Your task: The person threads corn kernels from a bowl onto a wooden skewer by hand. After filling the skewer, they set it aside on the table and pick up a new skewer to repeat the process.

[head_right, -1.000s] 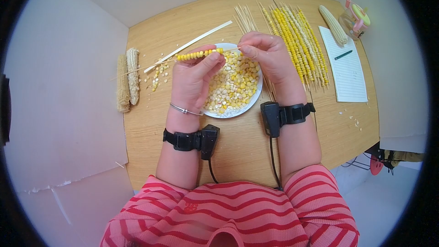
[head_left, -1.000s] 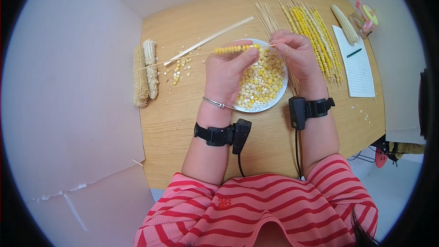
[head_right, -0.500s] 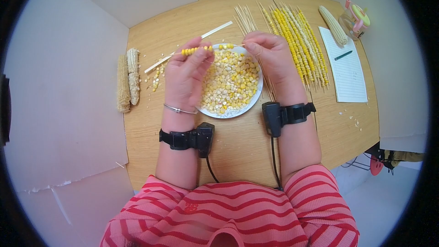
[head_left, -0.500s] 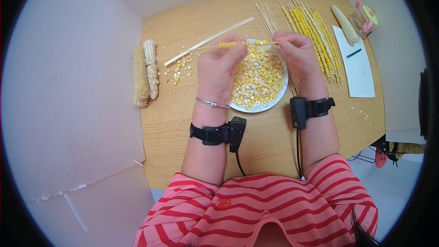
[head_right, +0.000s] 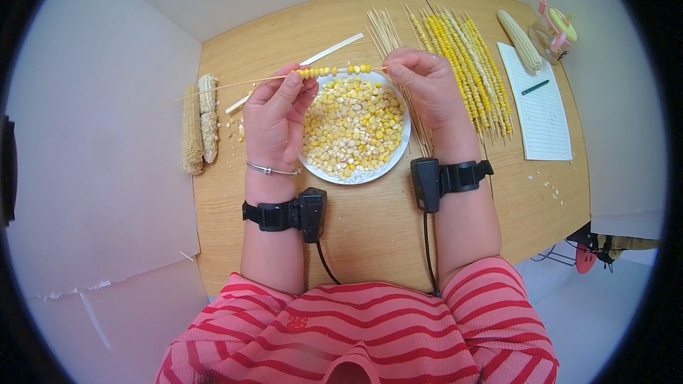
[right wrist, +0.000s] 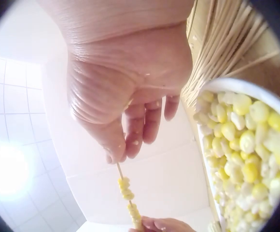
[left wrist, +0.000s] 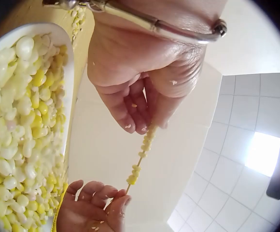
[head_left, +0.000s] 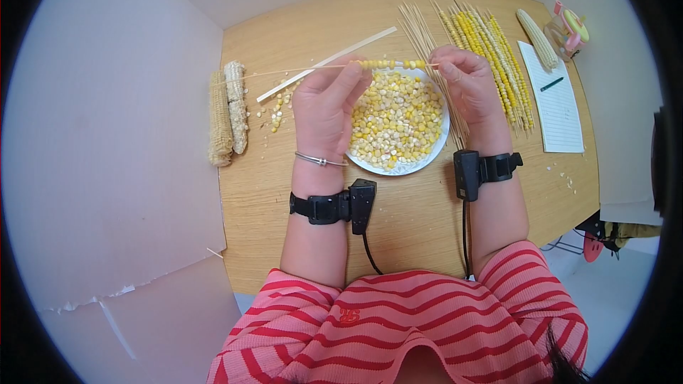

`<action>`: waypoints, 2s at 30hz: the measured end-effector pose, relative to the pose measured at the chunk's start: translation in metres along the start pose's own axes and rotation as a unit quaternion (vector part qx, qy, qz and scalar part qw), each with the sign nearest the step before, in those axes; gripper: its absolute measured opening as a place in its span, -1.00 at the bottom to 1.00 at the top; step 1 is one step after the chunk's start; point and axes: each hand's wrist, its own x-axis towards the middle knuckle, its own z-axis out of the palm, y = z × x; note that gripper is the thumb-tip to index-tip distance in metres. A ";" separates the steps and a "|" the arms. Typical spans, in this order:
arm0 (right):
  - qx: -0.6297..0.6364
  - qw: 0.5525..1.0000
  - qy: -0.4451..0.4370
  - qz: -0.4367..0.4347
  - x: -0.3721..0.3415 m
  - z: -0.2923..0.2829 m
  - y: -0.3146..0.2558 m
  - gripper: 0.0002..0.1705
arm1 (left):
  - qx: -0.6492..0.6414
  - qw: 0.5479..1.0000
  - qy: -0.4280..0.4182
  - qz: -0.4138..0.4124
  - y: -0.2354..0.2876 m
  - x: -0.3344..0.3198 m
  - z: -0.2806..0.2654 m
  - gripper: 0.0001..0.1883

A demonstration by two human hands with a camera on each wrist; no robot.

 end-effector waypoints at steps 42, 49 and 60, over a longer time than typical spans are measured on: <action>0.012 1.000 0.000 0.021 -0.001 0.007 0.003 -0.91 | 0.003 0.999 -0.027 0.034 0.000 0.001 0.001 -0.79; 0.000 1.000 -0.012 0.020 -0.001 0.009 0.002 -0.92 | 0.071 0.996 -0.039 0.045 -0.006 0.000 0.004 -0.75; 0.025 0.999 0.022 0.024 -0.002 0.001 0.007 -0.90 | 0.009 0.999 -0.003 0.030 0.001 0.000 0.003 -0.79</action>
